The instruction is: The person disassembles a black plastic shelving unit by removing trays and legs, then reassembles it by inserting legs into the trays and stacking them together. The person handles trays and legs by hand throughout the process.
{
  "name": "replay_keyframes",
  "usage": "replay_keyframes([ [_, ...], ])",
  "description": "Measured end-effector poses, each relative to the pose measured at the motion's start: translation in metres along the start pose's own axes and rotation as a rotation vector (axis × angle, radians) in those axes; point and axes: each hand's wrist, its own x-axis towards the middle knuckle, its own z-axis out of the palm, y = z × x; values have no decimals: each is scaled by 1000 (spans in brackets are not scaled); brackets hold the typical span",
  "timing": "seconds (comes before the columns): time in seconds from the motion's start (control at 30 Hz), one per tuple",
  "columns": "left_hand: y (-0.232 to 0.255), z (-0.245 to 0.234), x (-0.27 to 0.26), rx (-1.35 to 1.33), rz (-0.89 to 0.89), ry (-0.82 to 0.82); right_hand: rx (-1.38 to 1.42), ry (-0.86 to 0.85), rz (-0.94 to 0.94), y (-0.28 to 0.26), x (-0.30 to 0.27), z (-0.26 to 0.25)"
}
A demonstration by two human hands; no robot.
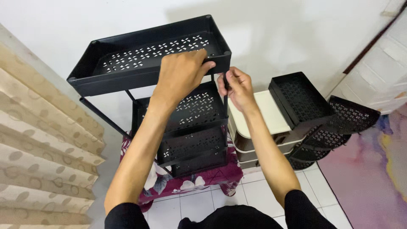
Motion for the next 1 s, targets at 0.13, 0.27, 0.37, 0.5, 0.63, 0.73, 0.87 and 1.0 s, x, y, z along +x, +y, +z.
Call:
replay_keyframes([
  [0.13, 1, 4, -3, 28, -43, -1, -8, 110, -51, 21, 4, 4],
  [0.27, 5, 3, -2, 21, -45, 46, -47, 197, -106, 29, 4, 11],
  [0.37, 5, 1, -1, 10, -52, 53, -91, 249, -135, 28, 7, 20],
  [0.5, 2, -1, 1, -10, -37, 101, -136, 282, -152, 24, 10, 27],
  [0.63, -3, -1, 5, 17, -58, 87, -151, 242, -123, 18, 9, 28],
  [0.73, -6, -3, 5, 14, -49, 98, -195, 277, -82, 15, 7, 28],
  [0.87, -5, -2, 2, -32, -60, 68, -139, 225, 62, 6, 6, 24],
  [1.0, 3, -7, -8, -8, -28, 87, -143, 168, 55, -7, 3, 17],
])
